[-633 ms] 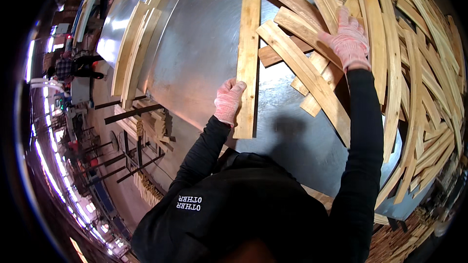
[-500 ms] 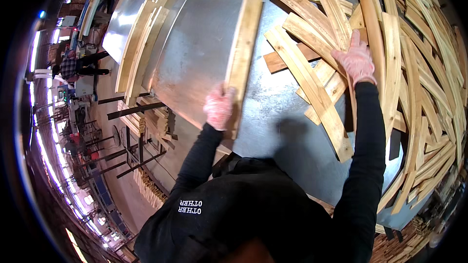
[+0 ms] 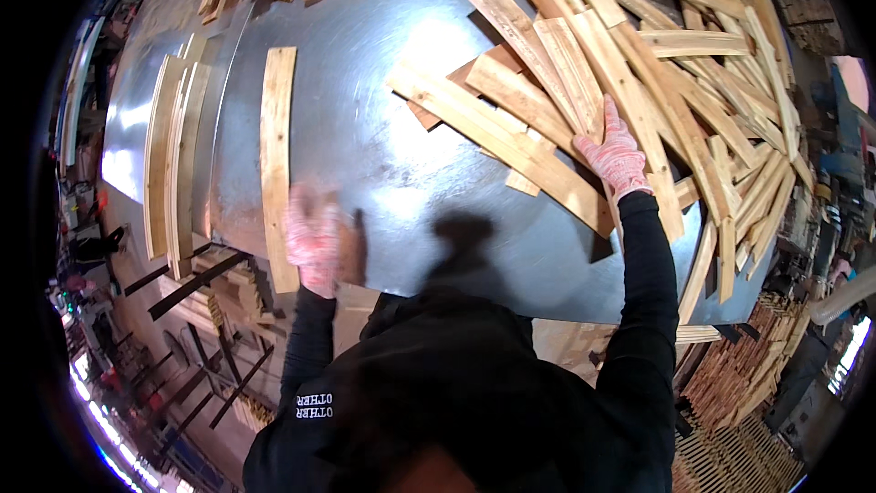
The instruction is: The person repeatedly picks up thin wooden planks from a large pile on a metal table and stacks them into a neat pile. The person uses both hands to gather and align the planks, working continuously to organize the scattered pieces.
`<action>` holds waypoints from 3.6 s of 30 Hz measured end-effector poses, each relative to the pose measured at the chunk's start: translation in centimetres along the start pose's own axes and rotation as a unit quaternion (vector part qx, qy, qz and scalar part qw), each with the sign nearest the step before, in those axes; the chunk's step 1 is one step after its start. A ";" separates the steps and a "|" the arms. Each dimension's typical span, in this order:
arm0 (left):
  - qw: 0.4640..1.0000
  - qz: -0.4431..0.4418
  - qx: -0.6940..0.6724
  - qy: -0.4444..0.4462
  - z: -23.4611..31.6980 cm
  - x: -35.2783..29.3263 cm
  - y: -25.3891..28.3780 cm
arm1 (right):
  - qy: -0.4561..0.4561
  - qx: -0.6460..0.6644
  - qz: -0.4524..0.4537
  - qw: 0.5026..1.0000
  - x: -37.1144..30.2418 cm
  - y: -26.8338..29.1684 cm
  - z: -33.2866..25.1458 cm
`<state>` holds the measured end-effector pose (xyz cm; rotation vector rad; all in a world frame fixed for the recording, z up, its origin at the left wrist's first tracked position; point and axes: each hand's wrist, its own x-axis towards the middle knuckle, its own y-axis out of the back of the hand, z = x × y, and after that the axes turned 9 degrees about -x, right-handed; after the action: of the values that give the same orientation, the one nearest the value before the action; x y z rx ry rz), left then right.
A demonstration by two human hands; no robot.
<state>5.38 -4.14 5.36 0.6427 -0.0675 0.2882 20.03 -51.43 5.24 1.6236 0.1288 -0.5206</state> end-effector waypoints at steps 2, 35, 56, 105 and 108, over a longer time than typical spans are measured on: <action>0.885 -0.085 -0.379 0.257 3.7 -1.2 -4.9 | 0.116 0.185 0.019 0.976 -0.5 0.7 0.0; 0.742 -0.085 -0.511 0.426 6.3 -2.0 -3.9 | 0.264 -0.056 0.116 0.956 -6.2 -3.9 -2.7; 0.846 -0.054 -0.362 0.388 -0.8 -3.6 -0.5 | 0.192 0.381 -0.040 0.904 -6.0 -3.9 -19.3; 0.816 -0.132 -0.448 0.340 -0.1 0.7 -5.7 | 0.130 0.211 0.102 0.963 -11.9 -8.3 -22.3; 0.896 -0.117 -0.290 0.315 0.2 0.5 -2.0 | 0.182 0.018 -0.007 0.983 -15.6 -10.3 -22.4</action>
<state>6.39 -5.68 4.45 -0.0609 0.5301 0.2160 7.94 -25.01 2.80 1.7414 0.4060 -0.2318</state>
